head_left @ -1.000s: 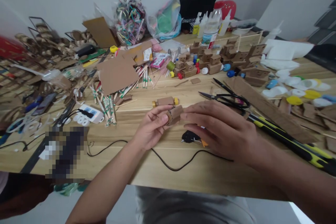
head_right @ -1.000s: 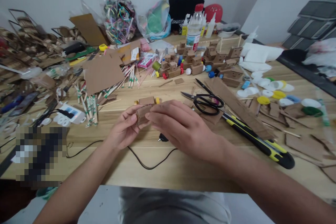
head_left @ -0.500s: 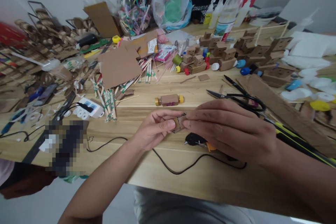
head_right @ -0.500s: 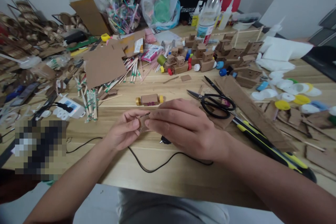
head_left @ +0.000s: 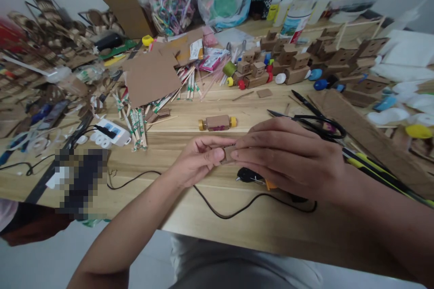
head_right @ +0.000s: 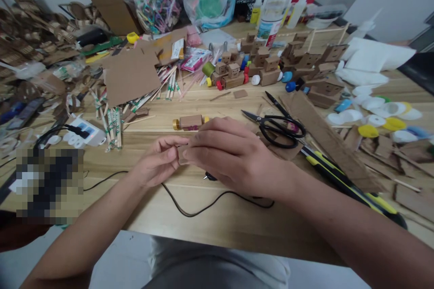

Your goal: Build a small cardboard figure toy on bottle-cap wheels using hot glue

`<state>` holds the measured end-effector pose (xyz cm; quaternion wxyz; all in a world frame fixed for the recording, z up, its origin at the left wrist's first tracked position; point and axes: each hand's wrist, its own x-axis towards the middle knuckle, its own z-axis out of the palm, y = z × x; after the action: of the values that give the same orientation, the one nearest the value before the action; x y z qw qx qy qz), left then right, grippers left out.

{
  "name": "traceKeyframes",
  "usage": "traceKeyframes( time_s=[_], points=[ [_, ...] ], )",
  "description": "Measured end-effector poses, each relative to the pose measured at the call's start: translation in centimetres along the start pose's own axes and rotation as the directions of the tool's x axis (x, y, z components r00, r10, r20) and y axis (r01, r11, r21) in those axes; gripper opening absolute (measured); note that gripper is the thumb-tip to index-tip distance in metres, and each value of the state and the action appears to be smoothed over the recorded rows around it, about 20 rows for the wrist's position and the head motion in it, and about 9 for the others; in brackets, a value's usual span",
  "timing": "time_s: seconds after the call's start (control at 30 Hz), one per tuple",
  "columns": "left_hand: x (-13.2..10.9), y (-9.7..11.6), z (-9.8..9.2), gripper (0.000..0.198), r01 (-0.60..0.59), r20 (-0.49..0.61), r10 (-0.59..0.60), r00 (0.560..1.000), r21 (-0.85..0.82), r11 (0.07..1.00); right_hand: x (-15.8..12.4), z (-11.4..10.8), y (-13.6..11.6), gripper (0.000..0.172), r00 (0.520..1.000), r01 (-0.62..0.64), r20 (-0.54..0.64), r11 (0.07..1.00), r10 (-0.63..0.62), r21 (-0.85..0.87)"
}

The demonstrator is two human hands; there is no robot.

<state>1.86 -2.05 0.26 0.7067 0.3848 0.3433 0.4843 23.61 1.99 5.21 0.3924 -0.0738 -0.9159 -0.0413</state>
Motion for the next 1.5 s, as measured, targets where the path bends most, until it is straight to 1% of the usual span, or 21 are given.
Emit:
traceKeyframes(
  time_s=[0.1,0.17,0.3,0.37,0.47,0.53,0.63,0.7,0.8,0.9,1.03,1.1,1.2,1.27,1.4,1.5],
  points=[
    [0.0,-0.1,0.1,0.05,-0.019,0.001,0.019,1.0,0.027,0.999,-0.1,0.3,0.0,0.023,0.999,0.031,0.04,0.998,-0.029,-0.057],
    [-0.1,-0.1,0.1,0.05,-0.054,-0.015,0.055,0.998,0.065,0.996,-0.4,0.9,0.0,0.027,0.999,0.037,0.012,0.996,-0.036,-0.082],
    [-0.1,-0.2,0.1,0.046,-0.121,-0.048,0.129,0.991,0.139,0.983,-1.4,2.0,-0.1,0.032,0.996,-0.009,-0.09,0.994,0.0,-0.108],
    [-0.1,-0.4,0.0,0.045,-0.132,-0.045,0.141,0.989,0.161,0.978,-1.5,2.0,-0.3,0.033,0.997,-0.038,-0.072,0.994,0.031,-0.098],
    [-0.1,-0.5,0.0,0.044,-0.154,-0.035,0.162,0.986,0.169,0.974,-1.2,1.3,-0.6,0.026,0.995,-0.09,0.038,0.995,0.091,-0.041],
    [-0.1,-0.5,0.1,0.041,-0.178,-0.029,0.186,0.982,0.173,0.969,-0.9,0.9,-0.9,0.018,0.991,-0.112,0.071,0.994,0.112,-0.006],
    [0.0,-0.3,0.4,0.041,-0.198,-0.02,0.206,0.978,0.2,0.96,-0.5,0.9,-1.2,0.011,0.989,-0.149,0.015,0.988,0.149,0.041],
    [0.0,-0.1,0.5,0.042,-0.202,-0.01,0.209,0.978,0.206,0.957,-0.3,1.0,-1.5,0.012,0.981,-0.191,0.002,0.979,0.191,0.075],
    [0.0,0.0,0.5,0.043,-0.192,0.005,0.194,0.981,0.196,0.962,-0.2,1.1,-1.8,0.016,0.973,-0.232,0.014,0.967,0.232,0.103],
    [-0.1,0.0,0.5,0.045,-0.181,0.017,0.181,0.983,0.195,0.964,-0.1,1.0,-1.9,0.014,0.97,-0.243,0.014,0.963,0.243,0.113],
    [-0.3,0.0,0.4,0.043,-0.201,0.006,0.205,0.979,0.225,0.953,-0.1,0.9,-1.9,0.011,0.967,-0.255,0.014,0.956,0.256,0.144],
    [-0.3,-0.1,0.4,0.041,-0.215,-0.016,0.226,0.974,0.25,0.944,0.0,0.8,-1.9,0.011,0.961,-0.277,0.021,0.945,0.277,0.172],
    [-0.3,-0.2,0.4,0.039,-0.252,-0.055,0.277,0.959,0.278,0.927,0.1,0.6,-1.8,0.013,0.937,-0.348,0.068,0.907,0.342,0.238],
    [-0.3,-0.3,0.4,0.037,-0.303,-0.053,0.331,0.942,0.287,0.909,0.2,0.5,-1.8,0.016,0.912,-0.41,0.098,0.863,0.399,0.295],
    [-0.5,-0.4,0.6,0.025,-0.431,0.005,0.452,0.892,0.312,0.847,0.1,0.8,-1.6,0.024,0.847,-0.523,0.135,0.761,0.514,0.383],
    [-0.6,-0.4,0.6,0.02,-0.489,0.048,0.505,0.862,0.345,0.801,0.1,1.1,-1.5,0.025,0.822,-0.553,0.145,0.711,0.551,0.435]
  ],
)
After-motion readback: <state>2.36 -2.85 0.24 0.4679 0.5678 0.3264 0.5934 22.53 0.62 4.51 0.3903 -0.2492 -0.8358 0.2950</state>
